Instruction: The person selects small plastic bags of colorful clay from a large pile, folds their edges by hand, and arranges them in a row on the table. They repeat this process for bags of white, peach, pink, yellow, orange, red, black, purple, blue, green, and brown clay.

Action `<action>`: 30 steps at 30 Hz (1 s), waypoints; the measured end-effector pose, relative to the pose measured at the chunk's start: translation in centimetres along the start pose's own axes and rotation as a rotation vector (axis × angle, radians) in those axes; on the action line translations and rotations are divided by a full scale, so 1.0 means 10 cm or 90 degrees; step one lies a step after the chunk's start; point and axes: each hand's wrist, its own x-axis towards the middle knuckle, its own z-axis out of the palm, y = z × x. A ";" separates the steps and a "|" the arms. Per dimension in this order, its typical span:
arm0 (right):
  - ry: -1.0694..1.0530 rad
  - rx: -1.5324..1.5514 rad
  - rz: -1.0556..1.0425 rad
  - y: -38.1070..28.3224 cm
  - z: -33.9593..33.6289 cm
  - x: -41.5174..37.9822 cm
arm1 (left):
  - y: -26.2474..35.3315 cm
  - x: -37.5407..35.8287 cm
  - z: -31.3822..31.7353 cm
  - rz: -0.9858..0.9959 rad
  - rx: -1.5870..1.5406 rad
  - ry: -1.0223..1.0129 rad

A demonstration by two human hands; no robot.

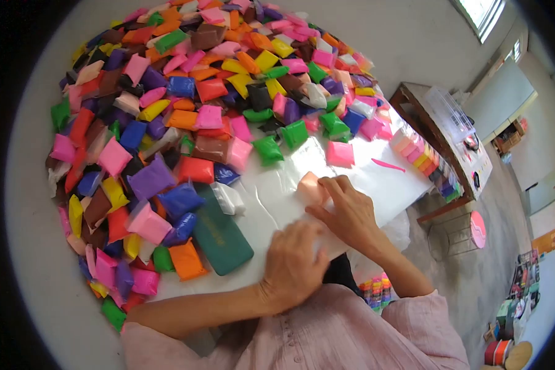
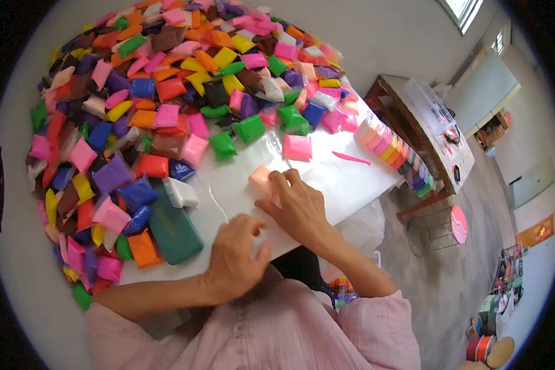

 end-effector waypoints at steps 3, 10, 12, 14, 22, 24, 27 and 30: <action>0.008 0.109 0.032 0.04 -0.08 -0.24 | -0.14 0.06 0.05 -0.097 -0.001 0.008; -0.009 0.212 -0.139 0.28 -0.13 -0.25 | -0.18 0.16 0.04 -0.094 0.036 -0.027; -0.032 0.233 -0.165 0.38 -0.12 -0.21 | -0.20 0.15 0.03 -0.077 0.039 -0.042; -0.026 0.215 -0.170 0.37 -0.13 -0.21 | -0.23 0.12 0.03 -0.076 0.047 -0.054; 0.186 0.115 -0.076 0.17 -0.13 -0.47 | -0.22 0.17 0.10 -0.094 0.084 -0.034; 0.172 0.017 -0.051 0.11 -0.11 -0.55 | -0.22 0.16 0.11 -0.089 0.091 -0.028; 0.162 0.032 -0.090 0.12 0.09 -0.57 | -0.24 0.16 0.12 -0.082 0.094 -0.029; 0.203 0.039 -0.102 0.11 0.15 -0.56 | -0.26 0.16 0.12 -0.090 0.078 -0.033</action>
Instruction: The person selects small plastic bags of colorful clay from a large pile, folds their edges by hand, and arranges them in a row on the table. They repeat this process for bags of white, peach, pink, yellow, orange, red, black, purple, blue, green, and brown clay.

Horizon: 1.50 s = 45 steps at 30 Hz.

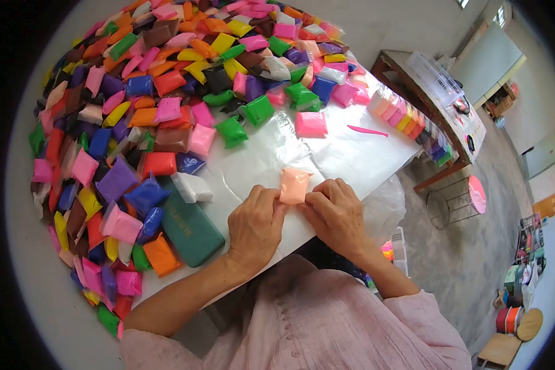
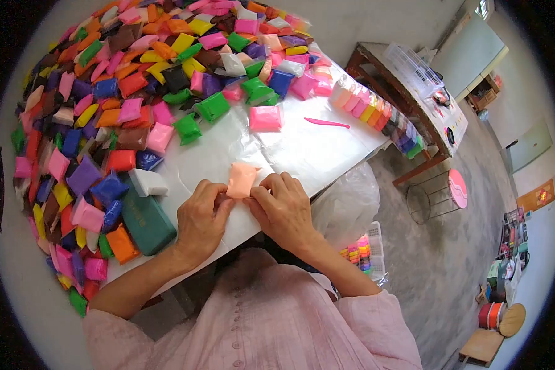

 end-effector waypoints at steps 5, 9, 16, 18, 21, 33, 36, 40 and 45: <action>0.036 0.041 0.017 -0.01 0.02 0.01 | 0.02 0.00 -0.03 0.001 0.001 -0.001; 0.031 0.078 0.045 -0.05 0.00 0.05 | 0.02 0.00 -0.02 0.016 0.012 0.003; 0.026 0.081 0.081 -0.06 0.04 0.08 | 0.00 0.01 0.01 0.041 0.028 0.007; -0.009 0.086 0.081 -0.05 0.01 0.07 | -0.01 0.01 0.01 0.056 0.037 0.013; -0.051 0.016 0.075 -0.08 -0.14 0.04 | 0.00 -0.02 0.00 0.099 0.055 0.020; -0.236 0.061 -0.147 -0.08 -0.03 0.16 | -0.01 -0.04 0.02 0.127 0.064 0.040; -0.260 0.206 -0.140 0.10 -0.19 0.27 | -0.02 -0.05 0.00 0.131 0.065 0.036; -0.012 0.065 0.184 -0.02 -0.37 0.32 | -0.01 -0.07 0.03 0.175 0.129 0.031; -0.228 -0.056 0.223 -0.18 -0.11 0.48 | 0.05 -0.10 0.01 0.323 0.281 0.092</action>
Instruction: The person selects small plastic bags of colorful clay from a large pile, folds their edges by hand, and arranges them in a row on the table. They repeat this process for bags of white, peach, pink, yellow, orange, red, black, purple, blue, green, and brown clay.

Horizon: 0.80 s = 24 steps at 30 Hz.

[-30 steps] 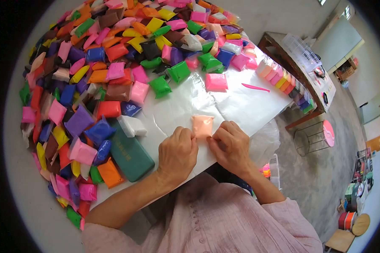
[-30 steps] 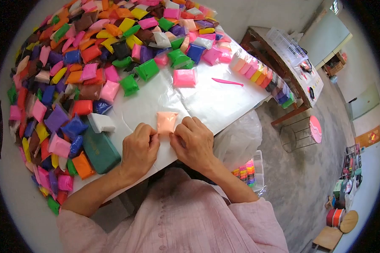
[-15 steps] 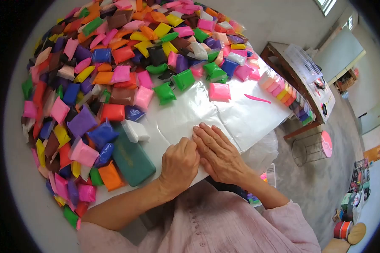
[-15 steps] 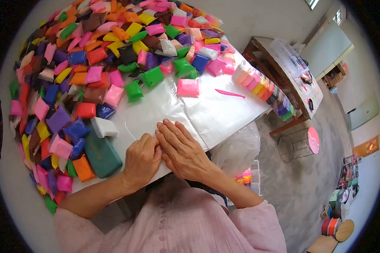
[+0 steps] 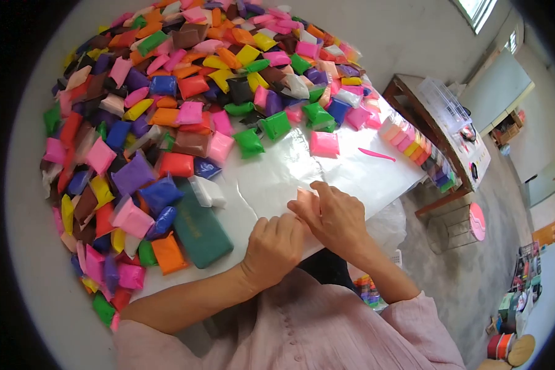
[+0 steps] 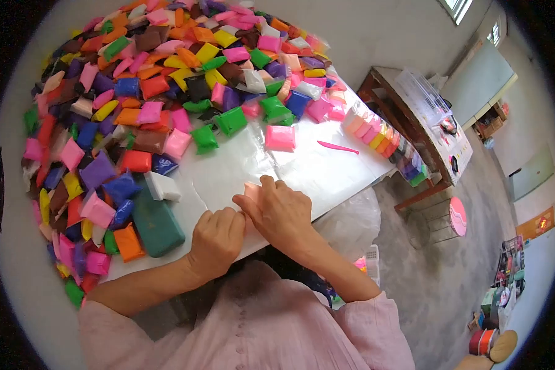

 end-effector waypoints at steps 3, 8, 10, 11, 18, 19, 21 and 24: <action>-0.039 0.034 -0.028 -0.03 -0.04 0.10 | 0.04 0.01 -0.10 0.057 0.064 0.022; 0.016 0.181 -0.181 -0.10 -0.11 0.44 | 0.16 -0.06 -0.15 0.172 -0.070 0.102; -0.028 0.288 -0.261 -0.18 -0.01 0.60 | 0.17 -0.14 -0.09 0.192 -0.112 -0.005; -0.058 0.324 -0.300 -0.25 0.05 0.67 | 0.17 -0.16 -0.03 0.194 -0.129 -0.042; -0.196 0.431 -0.335 -0.50 0.42 0.88 | 0.13 -0.16 -0.02 0.208 -0.198 -0.082; -0.220 0.450 -0.309 -0.50 0.43 0.88 | 0.13 -0.15 -0.02 0.207 -0.200 -0.081; -0.242 0.464 -0.295 -0.49 0.45 0.91 | 0.13 -0.15 0.00 0.204 -0.207 -0.078; -0.224 0.430 -0.334 -0.48 0.51 0.95 | 0.14 -0.15 0.01 0.196 -0.217 -0.108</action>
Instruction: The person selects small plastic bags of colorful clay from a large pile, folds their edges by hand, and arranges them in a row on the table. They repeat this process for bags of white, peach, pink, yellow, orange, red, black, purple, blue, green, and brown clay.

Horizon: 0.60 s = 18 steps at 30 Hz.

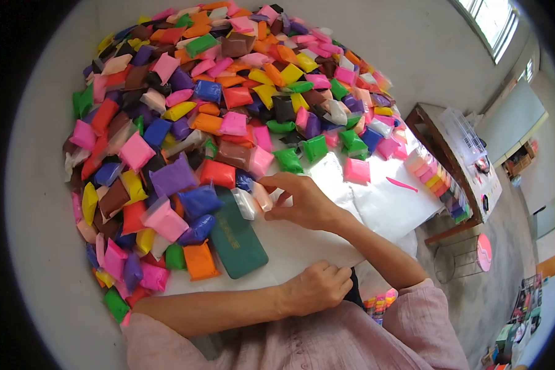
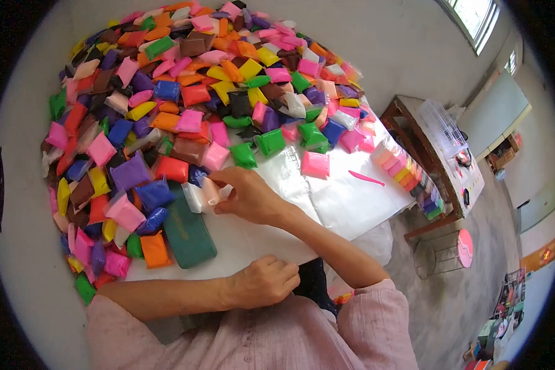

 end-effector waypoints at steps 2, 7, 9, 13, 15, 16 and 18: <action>0.000 -0.060 -0.017 -0.03 0.02 0.02 | 0.00 0.00 0.01 -0.001 0.002 0.002; 0.023 -0.103 -0.026 -0.01 0.06 -0.01 | 0.00 -0.01 0.02 -0.003 0.002 -0.010; 0.015 -0.109 -0.014 -0.03 0.06 -0.04 | 0.01 -0.01 0.03 0.000 0.004 -0.014; 0.023 -0.139 -0.015 -0.07 0.07 -0.07 | 0.01 -0.01 0.03 0.005 0.010 -0.012; 0.034 -0.160 -0.040 -0.11 0.04 -0.09 | 0.00 0.00 0.01 0.010 0.014 -0.014; 0.042 -0.167 -0.059 -0.14 -0.01 -0.12 | 0.00 0.00 0.01 0.016 0.018 -0.006; 0.043 -0.173 -0.053 -0.14 -0.14 -0.14 | -0.01 0.01 0.03 0.027 0.025 0.017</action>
